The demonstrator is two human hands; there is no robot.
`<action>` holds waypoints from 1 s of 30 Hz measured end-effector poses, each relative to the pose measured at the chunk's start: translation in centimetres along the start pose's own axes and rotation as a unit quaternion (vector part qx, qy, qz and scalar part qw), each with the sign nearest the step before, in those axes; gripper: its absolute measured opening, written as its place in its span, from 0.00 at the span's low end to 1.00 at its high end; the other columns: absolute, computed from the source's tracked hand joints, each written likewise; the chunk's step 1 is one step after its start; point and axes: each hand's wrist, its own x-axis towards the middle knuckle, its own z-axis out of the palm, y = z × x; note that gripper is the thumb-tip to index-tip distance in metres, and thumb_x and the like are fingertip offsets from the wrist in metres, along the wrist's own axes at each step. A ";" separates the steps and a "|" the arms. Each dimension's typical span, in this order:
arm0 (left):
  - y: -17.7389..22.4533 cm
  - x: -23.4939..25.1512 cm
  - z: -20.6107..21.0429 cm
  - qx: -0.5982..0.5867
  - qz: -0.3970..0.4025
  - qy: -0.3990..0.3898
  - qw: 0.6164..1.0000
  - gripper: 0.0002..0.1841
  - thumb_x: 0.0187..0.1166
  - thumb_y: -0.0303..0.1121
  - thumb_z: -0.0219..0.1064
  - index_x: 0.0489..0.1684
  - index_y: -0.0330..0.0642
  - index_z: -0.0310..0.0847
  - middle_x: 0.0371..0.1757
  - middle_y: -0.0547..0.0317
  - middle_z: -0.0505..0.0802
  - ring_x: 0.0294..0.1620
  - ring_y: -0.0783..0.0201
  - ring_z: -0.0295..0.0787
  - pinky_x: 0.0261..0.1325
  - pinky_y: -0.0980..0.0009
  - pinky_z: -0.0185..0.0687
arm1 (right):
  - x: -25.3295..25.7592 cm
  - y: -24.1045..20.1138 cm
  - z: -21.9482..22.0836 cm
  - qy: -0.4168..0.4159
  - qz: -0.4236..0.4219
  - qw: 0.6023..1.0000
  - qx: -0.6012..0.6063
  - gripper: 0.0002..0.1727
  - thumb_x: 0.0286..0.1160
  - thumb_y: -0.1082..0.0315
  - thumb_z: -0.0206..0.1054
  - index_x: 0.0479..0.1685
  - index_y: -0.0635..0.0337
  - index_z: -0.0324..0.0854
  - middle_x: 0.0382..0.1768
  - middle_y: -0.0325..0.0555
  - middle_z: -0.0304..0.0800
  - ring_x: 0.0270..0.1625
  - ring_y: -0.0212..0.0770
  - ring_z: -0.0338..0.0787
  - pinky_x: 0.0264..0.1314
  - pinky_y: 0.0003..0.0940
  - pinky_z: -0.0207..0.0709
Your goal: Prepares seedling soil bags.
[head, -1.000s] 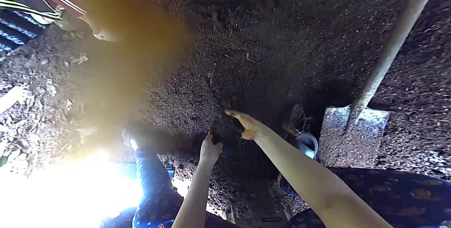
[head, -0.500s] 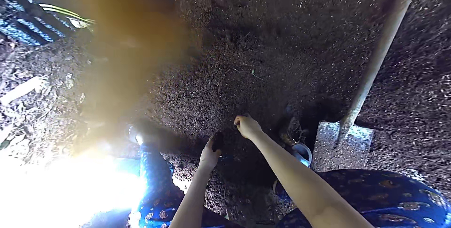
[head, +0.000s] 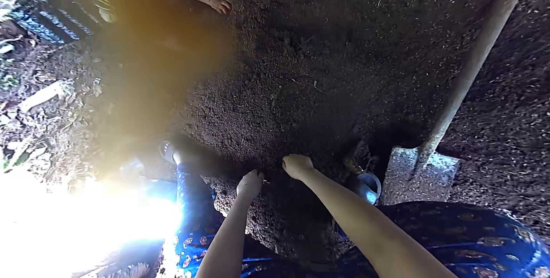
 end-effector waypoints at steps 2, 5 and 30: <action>1.1 -2.0 -0.7 0.009 0.001 0.022 1.000 0.25 0.94 0.49 0.44 0.68 0.42 0.81 0.65 0.41 0.90 0.69 0.42 0.86 0.67 0.35 0.77 | -1.6 0.4 -0.8 0.021 0.006 1.000 0.004 0.25 0.93 0.55 0.45 0.69 0.60 0.81 0.71 0.59 0.84 0.74 0.61 0.83 0.68 0.67 0.76; 2.2 -4.8 -0.6 -0.044 0.009 0.072 0.996 0.24 0.94 0.47 0.48 0.72 0.41 0.80 0.63 0.38 0.90 0.67 0.39 0.87 0.67 0.35 0.79 | -3.7 1.5 -0.7 0.088 0.008 0.994 0.069 0.23 0.93 0.55 0.50 0.70 0.58 0.81 0.68 0.60 0.86 0.71 0.62 0.85 0.68 0.66 0.76; 1.9 -1.2 4.0 -0.143 -0.023 0.044 0.988 0.24 0.96 0.45 0.42 0.72 0.39 0.77 0.66 0.38 0.89 0.71 0.42 0.85 0.70 0.39 0.78 | -3.5 1.1 7.8 0.057 -0.098 0.993 -0.033 0.41 0.85 0.76 0.46 0.98 0.40 0.41 0.97 0.35 0.39 0.64 0.53 0.91 0.58 0.55 0.85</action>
